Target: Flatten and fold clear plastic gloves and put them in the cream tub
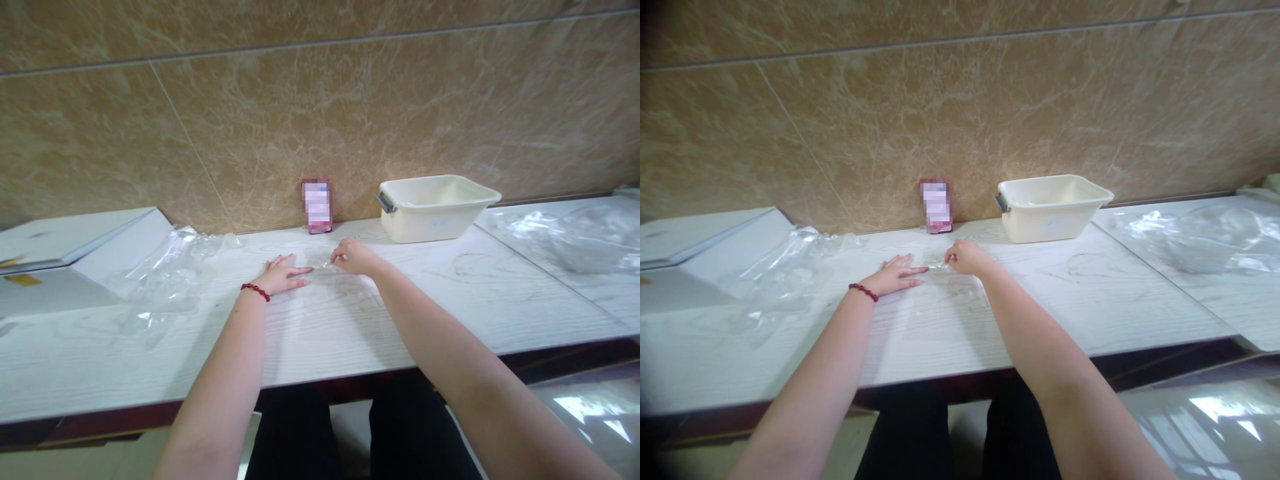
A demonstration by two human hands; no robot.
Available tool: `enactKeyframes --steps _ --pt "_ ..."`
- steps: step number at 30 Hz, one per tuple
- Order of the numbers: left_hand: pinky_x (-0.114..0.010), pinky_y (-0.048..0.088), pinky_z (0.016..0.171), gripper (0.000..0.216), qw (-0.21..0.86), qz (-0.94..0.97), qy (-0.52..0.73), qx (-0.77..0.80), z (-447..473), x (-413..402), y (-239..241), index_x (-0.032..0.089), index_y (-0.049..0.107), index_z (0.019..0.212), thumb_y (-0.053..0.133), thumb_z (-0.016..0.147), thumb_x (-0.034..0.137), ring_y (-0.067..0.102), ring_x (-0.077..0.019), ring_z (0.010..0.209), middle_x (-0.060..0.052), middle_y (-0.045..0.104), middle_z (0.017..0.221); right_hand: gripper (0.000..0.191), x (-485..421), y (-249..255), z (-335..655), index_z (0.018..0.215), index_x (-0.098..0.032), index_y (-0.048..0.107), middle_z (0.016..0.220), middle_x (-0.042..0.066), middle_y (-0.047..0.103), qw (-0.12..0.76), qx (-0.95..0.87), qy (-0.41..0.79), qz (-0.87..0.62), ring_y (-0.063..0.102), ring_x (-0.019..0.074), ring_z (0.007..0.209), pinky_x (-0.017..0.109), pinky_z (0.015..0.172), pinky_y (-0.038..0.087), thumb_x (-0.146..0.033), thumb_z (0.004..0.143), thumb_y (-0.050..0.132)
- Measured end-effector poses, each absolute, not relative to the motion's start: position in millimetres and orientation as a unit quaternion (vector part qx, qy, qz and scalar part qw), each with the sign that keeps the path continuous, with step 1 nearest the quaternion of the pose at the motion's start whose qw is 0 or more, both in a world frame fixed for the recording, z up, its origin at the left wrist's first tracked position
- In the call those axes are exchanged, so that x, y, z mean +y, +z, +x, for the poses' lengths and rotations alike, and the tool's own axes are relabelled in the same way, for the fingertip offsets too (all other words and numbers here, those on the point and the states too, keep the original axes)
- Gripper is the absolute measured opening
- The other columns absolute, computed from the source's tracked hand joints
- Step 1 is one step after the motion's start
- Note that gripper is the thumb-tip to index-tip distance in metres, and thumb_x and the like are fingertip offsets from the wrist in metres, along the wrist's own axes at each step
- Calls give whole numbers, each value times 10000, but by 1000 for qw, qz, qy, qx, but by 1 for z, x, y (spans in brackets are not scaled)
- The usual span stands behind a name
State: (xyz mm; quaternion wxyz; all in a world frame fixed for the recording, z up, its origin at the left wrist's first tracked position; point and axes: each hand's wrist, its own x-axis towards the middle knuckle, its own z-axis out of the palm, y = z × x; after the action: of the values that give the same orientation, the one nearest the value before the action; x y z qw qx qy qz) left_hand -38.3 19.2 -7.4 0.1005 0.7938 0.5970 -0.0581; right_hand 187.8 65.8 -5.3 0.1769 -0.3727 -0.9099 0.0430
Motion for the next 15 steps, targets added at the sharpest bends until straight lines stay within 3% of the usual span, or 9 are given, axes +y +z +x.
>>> enactKeyframes --steps 7,15 --pt "-533 69 926 607 110 791 -67 598 -39 19 -5 437 344 1173 276 634 709 53 -346 1225 26 100 1381 245 68 -8 190 872 -297 645 811 37 555 114 -925 73 -356 476 161 812 297 797 298 -406 681 537" --pt "-529 66 929 612 117 783 -67 607 -39 17 -3 436 362 1162 298 620 713 43 -348 1226 23 96 1382 309 72 -7 197 907 -288 632 815 39 540 110 -909 81 -394 464 170 828 284 789 298 -449 652 567"
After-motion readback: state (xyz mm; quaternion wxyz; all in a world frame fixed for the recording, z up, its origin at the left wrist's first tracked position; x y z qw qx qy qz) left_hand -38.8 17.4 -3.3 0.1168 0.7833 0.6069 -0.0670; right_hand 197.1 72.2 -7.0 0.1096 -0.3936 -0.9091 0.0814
